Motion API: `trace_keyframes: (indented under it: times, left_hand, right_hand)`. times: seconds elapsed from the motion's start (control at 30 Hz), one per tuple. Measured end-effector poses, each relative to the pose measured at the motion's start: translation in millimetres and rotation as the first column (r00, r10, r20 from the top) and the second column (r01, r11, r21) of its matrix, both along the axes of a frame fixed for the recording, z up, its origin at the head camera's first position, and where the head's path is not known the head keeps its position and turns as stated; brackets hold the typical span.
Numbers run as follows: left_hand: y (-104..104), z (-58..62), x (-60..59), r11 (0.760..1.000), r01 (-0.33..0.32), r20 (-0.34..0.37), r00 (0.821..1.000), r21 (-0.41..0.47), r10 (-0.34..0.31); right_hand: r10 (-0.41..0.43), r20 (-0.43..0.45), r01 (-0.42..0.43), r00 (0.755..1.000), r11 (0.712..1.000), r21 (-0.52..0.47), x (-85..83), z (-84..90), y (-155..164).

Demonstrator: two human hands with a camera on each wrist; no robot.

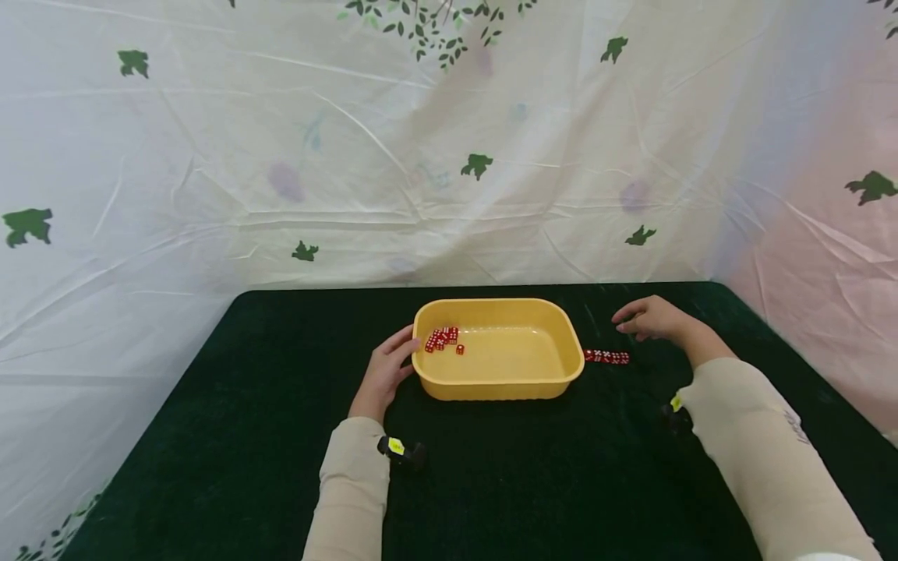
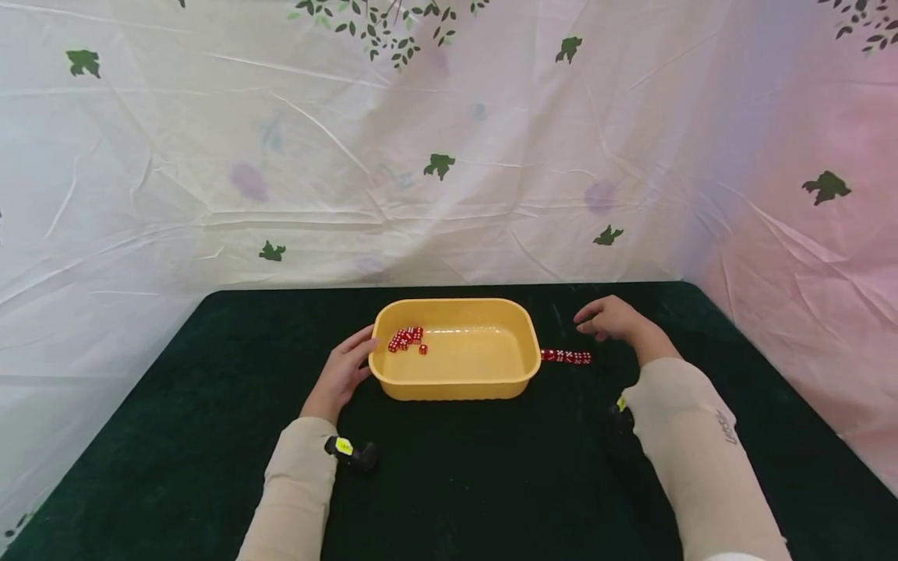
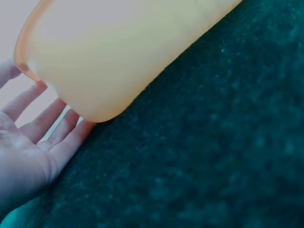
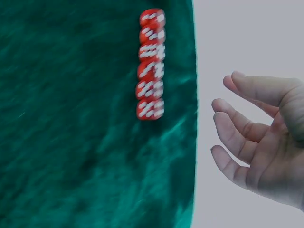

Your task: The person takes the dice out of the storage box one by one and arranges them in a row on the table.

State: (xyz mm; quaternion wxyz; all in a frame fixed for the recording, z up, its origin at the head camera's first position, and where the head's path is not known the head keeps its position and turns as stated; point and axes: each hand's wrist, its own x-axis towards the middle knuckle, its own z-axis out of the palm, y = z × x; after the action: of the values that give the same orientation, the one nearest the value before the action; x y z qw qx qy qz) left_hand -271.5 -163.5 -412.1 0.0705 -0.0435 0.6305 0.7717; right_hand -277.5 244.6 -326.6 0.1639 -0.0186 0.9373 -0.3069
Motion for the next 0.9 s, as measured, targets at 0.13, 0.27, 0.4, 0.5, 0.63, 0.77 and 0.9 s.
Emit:
trace_keyframes:
  times: [0.13,0.27,0.4,0.5,0.63,0.77,0.9]
  left_hand:
    - [-0.6,-0.2,0.2,1.0,0.003,-0.007,1.0,0.004,-0.003]
    - [-1.1,-1.9,-0.6,1.0,0.004,-0.017,1.0,0.012,-0.004]
    - [-0.7,-3.0,-0.9,1.0,0.004,-0.023,1.0,0.011,-0.004]
    - [-0.8,-2.9,-0.7,1.0,0.005,-0.025,1.0,0.008,-0.005]
    - [-1.2,-2.3,-0.7,1.0,0.005,-0.022,1.0,0.013,-0.005]
    - [-1.3,-1.9,-1.1,1.0,0.007,-0.02,1.0,0.023,-0.006]
    - [-1.2,-2.1,-1.3,0.999,0.01,-0.018,1.0,0.033,-0.009]
  right_hand:
    - [0.003,-0.017,-0.003,1.0,1.0,0.02,-9.5,12.6,-11.8]
    - [-0.006,-0.019,0.006,1.0,1.0,0.023,-18.1,20.9,-24.9]
    - [-0.01,-0.038,0.011,0.999,1.0,0.029,-23.4,26.9,-38.5]
    - [-0.003,-0.08,0.005,0.997,1.0,0.025,-26.5,29.3,-49.5]
    - [0.004,-0.134,-0.003,0.991,1.0,0.006,-31.6,30.6,-66.3]
    - [0.013,-0.159,-0.017,0.987,1.0,-0.021,-36.5,28.9,-85.5]
    - [0.038,-0.183,-0.052,0.982,0.996,-0.069,-40.2,25.3,-103.6]
